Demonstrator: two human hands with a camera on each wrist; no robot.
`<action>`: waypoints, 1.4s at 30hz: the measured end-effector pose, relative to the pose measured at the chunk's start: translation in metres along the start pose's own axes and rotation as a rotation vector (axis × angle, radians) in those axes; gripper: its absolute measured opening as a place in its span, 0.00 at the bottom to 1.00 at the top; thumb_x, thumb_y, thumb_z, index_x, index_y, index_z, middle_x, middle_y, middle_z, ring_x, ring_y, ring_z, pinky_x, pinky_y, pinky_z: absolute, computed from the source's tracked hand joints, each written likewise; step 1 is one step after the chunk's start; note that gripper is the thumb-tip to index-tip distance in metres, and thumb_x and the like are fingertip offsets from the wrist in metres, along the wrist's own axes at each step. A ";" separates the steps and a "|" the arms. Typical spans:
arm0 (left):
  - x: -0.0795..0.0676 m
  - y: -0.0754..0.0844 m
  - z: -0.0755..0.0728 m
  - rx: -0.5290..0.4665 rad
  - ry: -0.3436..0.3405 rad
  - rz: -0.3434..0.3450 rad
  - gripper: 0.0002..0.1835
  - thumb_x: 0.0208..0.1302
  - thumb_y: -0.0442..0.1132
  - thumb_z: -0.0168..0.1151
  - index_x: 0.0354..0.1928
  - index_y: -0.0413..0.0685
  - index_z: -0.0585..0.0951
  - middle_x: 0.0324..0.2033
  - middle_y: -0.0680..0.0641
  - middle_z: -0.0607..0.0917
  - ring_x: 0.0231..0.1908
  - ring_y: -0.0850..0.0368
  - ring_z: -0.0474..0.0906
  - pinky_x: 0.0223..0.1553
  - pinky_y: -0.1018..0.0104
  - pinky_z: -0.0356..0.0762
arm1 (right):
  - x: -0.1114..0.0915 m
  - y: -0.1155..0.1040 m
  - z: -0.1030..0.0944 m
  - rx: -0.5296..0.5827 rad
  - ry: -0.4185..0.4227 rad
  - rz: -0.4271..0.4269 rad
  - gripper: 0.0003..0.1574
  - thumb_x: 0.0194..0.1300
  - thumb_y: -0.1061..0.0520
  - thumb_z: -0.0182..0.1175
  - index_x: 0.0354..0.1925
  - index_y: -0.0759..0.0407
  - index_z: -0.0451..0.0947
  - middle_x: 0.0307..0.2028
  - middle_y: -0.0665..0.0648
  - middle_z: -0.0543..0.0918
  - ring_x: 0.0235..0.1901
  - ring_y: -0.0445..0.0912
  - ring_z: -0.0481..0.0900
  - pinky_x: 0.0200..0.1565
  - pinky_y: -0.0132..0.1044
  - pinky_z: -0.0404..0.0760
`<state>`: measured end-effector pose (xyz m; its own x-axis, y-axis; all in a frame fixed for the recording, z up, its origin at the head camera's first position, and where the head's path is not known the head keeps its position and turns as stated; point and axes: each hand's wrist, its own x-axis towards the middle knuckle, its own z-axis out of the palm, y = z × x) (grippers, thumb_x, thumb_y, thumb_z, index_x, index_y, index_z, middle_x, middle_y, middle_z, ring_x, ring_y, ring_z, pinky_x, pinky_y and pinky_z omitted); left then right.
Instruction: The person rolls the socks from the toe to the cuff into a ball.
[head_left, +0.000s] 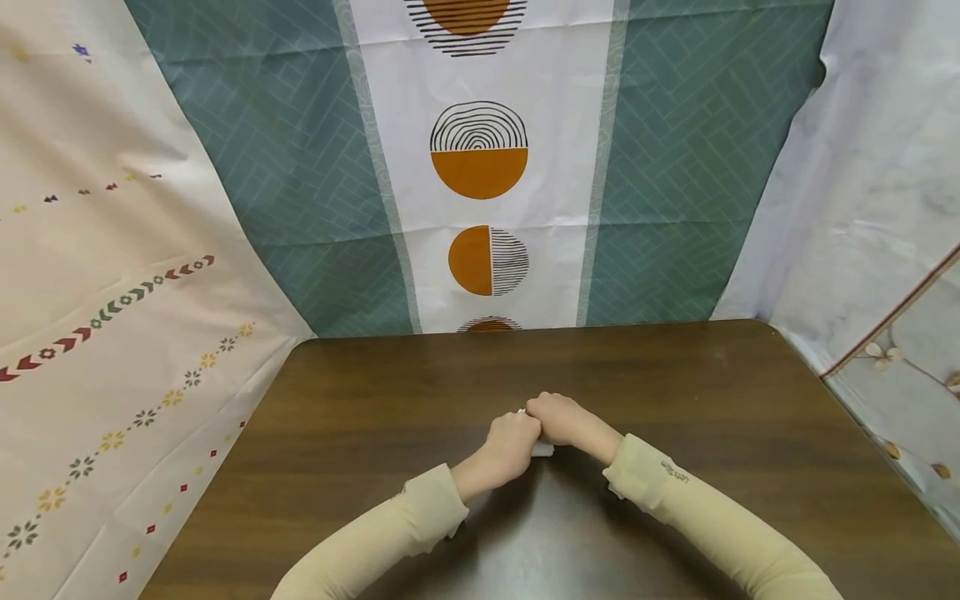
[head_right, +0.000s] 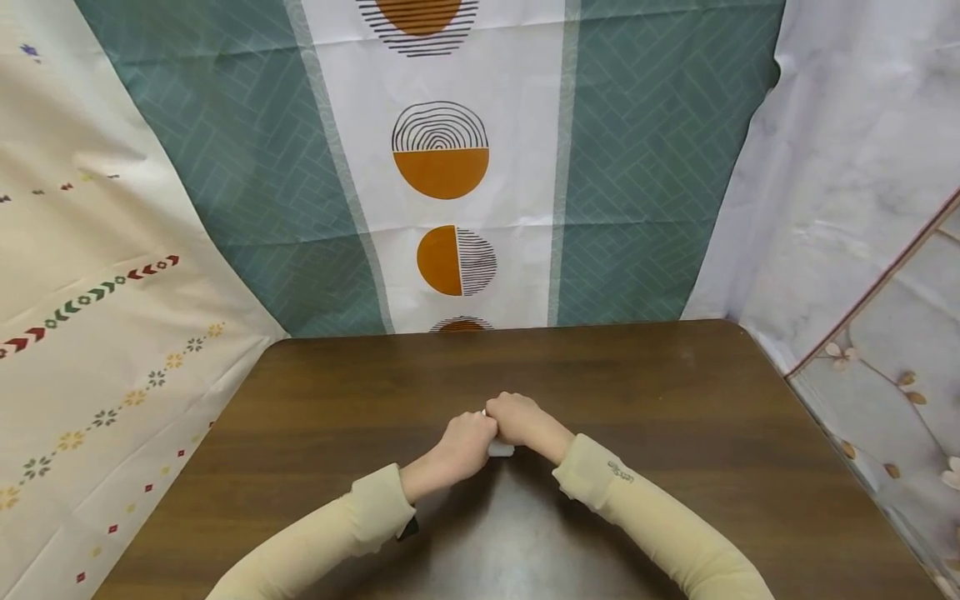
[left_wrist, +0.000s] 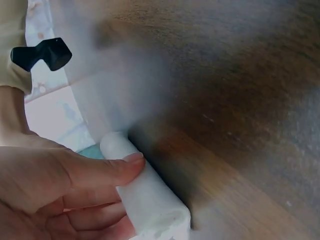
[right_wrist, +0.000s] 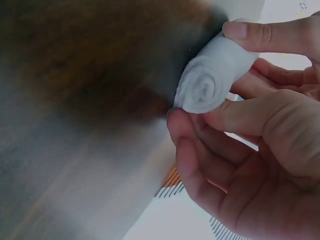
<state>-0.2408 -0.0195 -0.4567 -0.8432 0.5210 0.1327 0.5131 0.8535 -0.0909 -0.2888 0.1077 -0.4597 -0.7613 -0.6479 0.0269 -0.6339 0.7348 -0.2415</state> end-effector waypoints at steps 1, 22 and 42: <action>0.000 0.000 -0.001 -0.004 -0.003 0.003 0.13 0.54 0.28 0.66 0.19 0.49 0.74 0.18 0.51 0.79 0.17 0.61 0.72 0.16 0.69 0.70 | -0.001 0.001 0.000 -0.002 0.007 -0.007 0.08 0.56 0.64 0.64 0.23 0.58 0.75 0.22 0.55 0.78 0.21 0.48 0.74 0.24 0.40 0.72; 0.011 -0.011 -0.001 -0.087 -0.055 0.004 0.08 0.53 0.35 0.70 0.24 0.50 0.79 0.26 0.50 0.85 0.24 0.56 0.81 0.20 0.66 0.75 | -0.029 0.000 -0.007 0.090 -0.039 -0.115 0.13 0.52 0.54 0.73 0.33 0.56 0.80 0.28 0.48 0.80 0.25 0.36 0.71 0.30 0.30 0.73; 0.022 -0.042 0.003 -0.419 -0.253 -0.003 0.11 0.44 0.41 0.78 0.31 0.46 0.89 0.29 0.52 0.88 0.26 0.65 0.76 0.28 0.75 0.72 | -0.026 -0.003 0.011 -0.142 0.235 -0.220 0.15 0.43 0.57 0.76 0.25 0.52 0.77 0.22 0.48 0.79 0.20 0.40 0.74 0.23 0.34 0.73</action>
<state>-0.2814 -0.0443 -0.4526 -0.8305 0.5448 -0.1160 0.4877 0.8118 0.3211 -0.2652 0.1200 -0.4701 -0.6046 -0.7419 0.2900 -0.7863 0.6141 -0.0683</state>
